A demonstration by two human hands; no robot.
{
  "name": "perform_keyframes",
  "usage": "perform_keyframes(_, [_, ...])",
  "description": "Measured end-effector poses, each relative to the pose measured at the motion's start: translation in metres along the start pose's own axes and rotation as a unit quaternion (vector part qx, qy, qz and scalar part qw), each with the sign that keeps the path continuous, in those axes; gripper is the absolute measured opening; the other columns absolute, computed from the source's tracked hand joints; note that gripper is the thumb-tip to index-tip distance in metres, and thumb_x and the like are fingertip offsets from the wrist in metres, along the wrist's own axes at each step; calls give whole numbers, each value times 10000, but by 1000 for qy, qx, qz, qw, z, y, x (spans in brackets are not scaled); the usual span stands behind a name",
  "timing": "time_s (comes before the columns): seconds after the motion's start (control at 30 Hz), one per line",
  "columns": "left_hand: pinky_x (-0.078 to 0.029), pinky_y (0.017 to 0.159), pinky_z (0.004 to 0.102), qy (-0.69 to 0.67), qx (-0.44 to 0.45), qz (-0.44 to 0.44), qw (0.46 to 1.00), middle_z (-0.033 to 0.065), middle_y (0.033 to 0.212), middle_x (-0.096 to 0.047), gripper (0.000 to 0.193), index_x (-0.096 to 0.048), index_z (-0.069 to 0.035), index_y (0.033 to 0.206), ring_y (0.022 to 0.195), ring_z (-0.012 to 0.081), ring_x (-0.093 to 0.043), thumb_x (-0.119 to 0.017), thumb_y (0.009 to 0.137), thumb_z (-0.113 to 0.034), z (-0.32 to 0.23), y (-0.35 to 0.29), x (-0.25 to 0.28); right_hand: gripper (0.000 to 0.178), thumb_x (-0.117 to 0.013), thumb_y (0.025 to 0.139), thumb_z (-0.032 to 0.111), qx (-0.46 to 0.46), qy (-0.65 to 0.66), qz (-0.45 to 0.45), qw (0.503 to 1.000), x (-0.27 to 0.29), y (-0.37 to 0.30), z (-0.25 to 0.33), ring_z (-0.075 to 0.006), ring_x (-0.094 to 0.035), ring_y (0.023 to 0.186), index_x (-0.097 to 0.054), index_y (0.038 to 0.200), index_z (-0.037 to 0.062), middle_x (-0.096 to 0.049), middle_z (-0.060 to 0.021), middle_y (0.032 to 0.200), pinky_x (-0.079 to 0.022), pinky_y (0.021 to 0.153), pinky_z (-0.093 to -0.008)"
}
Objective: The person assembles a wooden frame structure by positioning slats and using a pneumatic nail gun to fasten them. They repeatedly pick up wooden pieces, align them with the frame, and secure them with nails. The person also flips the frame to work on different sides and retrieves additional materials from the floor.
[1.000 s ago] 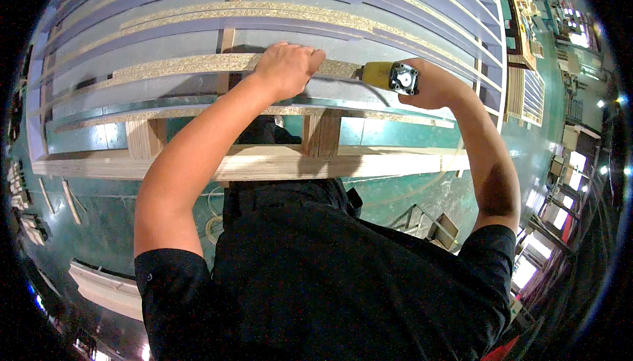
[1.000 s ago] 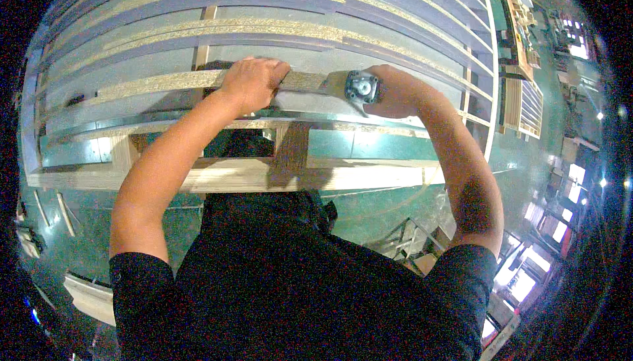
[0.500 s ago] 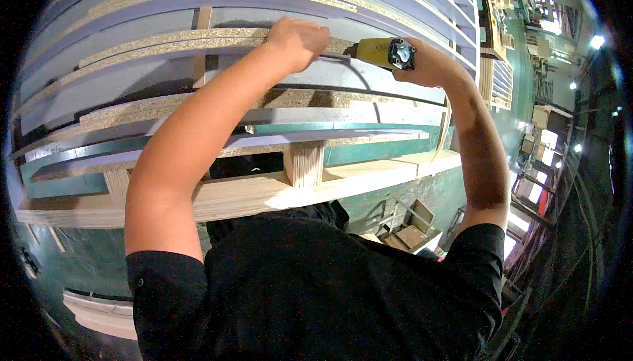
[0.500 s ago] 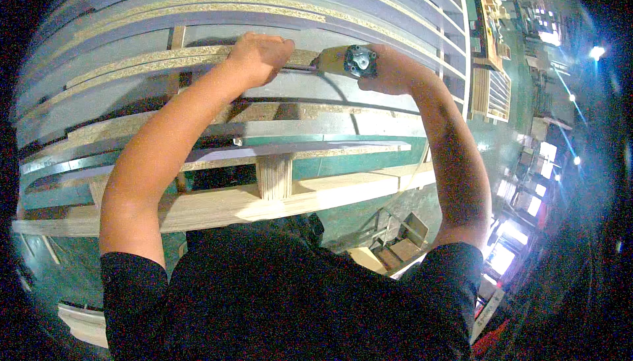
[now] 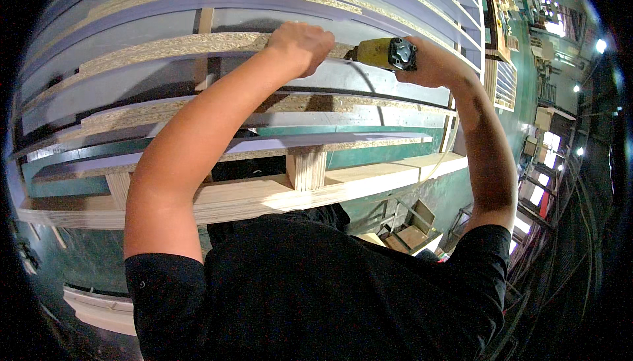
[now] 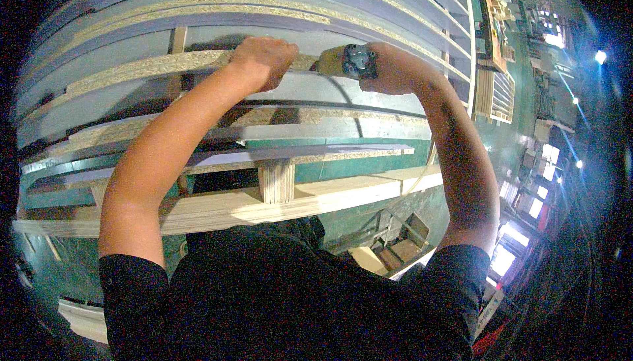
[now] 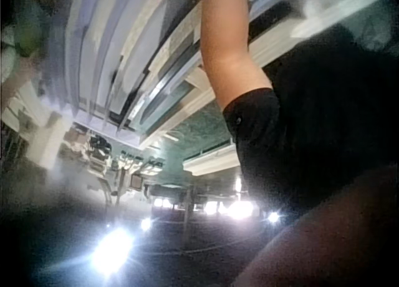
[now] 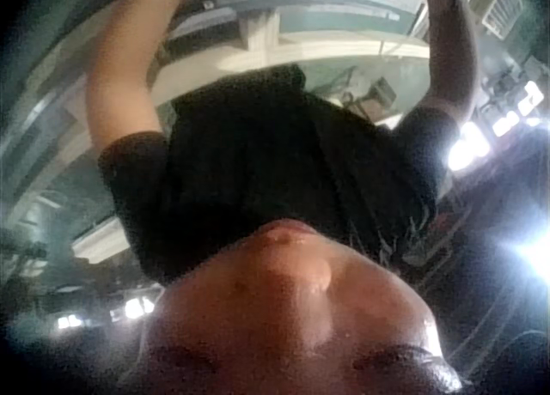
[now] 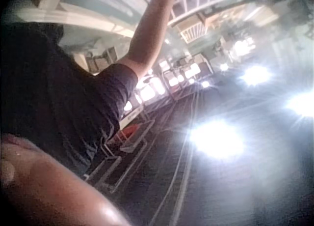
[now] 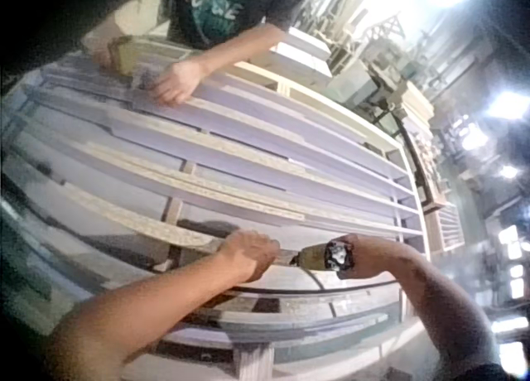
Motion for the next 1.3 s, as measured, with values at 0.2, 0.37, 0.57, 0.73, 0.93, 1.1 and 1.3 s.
perform_keyframes(0.2, [-584, 886, 426, 3, 18, -19, 1000, 117, 1171, -718, 186, -741, -64, 1022, 1133, 301, -676, -660, 860, -24, 0, 0, -4, 481, -813, 767, 162, -29, 0, 13, 999, 7, -4, 15, -276, -702, 891, -619, 1179, 7, -735, -163, 971, -569, 817, -376])
perform_keyframes(0.37, [-584, 881, 434, 7, 18, -19, 1000, 119, 1156, -725, 185, -742, -52, 1017, 1114, 311, -684, -669, 850, -20, -1, 0, -3, 464, -810, 768, 159, -21, -2, 17, 1000, 7, -3, 14, -280, -698, 895, -622, 1163, 3, -732, -166, 970, -564, 834, -378])
perform_keyframes(0.57, [-583, 876, 445, 4, 20, -4, 1000, 130, 1158, -721, 183, -754, -53, 1003, 1108, 317, -686, -672, 842, -24, 0, 1, 0, 487, -820, 756, 189, -13, -4, 17, 1000, 5, -2, 10, -305, -701, 915, -624, 1164, 10, -727, -180, 985, -560, 839, -397])
perform_keyframes(0.73, [-575, 878, 462, 5, 18, 17, 1000, 138, 1151, -711, 208, -743, -50, 1025, 1111, 324, -679, -742, 852, -165, -2, -5, 9, 529, -817, 747, 188, -20, -17, 16, 1000, 9, -2, 14, -294, -712, 901, -620, 1211, 29, -733, -166, 1014, -567, 829, -393])
perform_keyframes(0.93, [-528, 911, 503, -79, -78, -202, 973, 150, 1078, -680, 446, -693, -41, 1080, 1063, 358, -634, -831, 779, -339, 9, 15, 48, 476, -780, 784, 90, -1, 118, -33, 992, 32, 25, -31, -175, -673, 800, -606, 1223, 36, -726, -78, 916, -562, 697, -334])
perform_keyframes(1.1, [-542, 837, 495, 84, -40, -251, 963, 153, 1005, -698, 371, -646, -58, 1120, 1012, 383, -660, -748, 828, -263, 53, 58, 33, 451, -763, 794, 104, 4, 78, -60, 995, 53, 50, -25, -164, -671, 763, -606, 1208, 19, -723, -79, 894, -557, 661, -318])
perform_keyframes(1.3, [-553, 775, 521, 32, -23, -188, 981, 167, 948, -706, 135, -623, -74, 996, 948, 393, -701, -612, 865, -106, 61, 70, 23, 352, -729, 796, 102, 12, 90, -27, 996, 55, 62, -32, -146, -636, 717, -617, 1118, 14, -694, -45, 809, -529, 640, -313])
Point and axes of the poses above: each hand's wrist, its own y-axis towards the middle knuckle, its own x-axis out of the back of the hand, z = x × y, the point moved 3 cm from there along y, towards the middle knuckle
